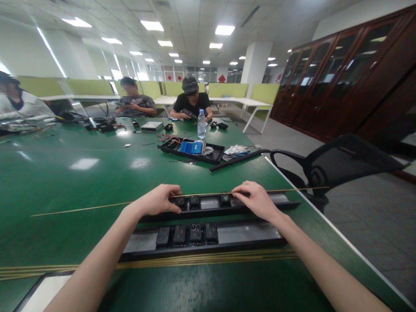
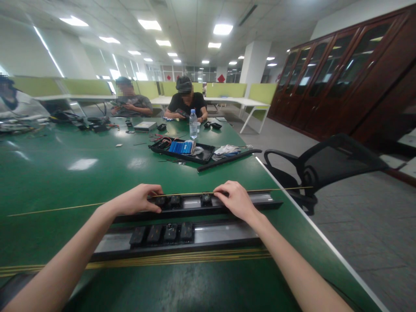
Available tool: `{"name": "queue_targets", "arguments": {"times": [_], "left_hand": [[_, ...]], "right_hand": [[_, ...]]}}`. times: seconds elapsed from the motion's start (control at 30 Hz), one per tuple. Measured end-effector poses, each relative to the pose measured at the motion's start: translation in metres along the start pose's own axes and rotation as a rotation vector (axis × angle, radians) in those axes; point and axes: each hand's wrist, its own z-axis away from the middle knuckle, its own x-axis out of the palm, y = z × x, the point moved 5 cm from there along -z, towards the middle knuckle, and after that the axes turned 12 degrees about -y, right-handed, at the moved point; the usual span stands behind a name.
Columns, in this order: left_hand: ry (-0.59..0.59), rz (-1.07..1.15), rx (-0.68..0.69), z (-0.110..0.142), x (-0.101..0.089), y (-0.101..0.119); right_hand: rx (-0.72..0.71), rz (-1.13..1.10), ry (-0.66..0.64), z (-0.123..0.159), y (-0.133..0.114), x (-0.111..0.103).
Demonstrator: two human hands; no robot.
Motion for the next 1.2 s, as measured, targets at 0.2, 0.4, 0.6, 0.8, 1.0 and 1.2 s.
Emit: {"name": "queue_targets", "arguments": {"times": [0.2, 0.4, 0.6, 0.8, 1.0, 1.2], "left_hand": [[0.000, -0.013, -0.006, 0.000, 0.000, 0.000], [0.012, -0.021, -0.005, 0.001, 0.000, 0.000], [0.003, 0.005, -0.012, 0.001, 0.000, 0.002], [0.007, -0.002, -0.017, 0.002, -0.001, 0.003], [0.003, -0.009, -0.007, 0.001, -0.001, 0.002], [0.011, 0.003, -0.015, 0.000, -0.001, 0.000]], "right_hand": [[0.030, -0.020, -0.051, 0.000, 0.007, -0.005], [0.030, -0.010, -0.091, -0.001, 0.011, -0.006], [0.011, -0.052, -0.146, 0.000, 0.018, -0.011], [0.031, -0.096, -0.242, 0.003, 0.023, -0.019], [0.005, -0.089, -0.238, 0.004, 0.025, -0.020], [0.068, -0.110, -0.274, 0.006, 0.035, -0.023]]}}
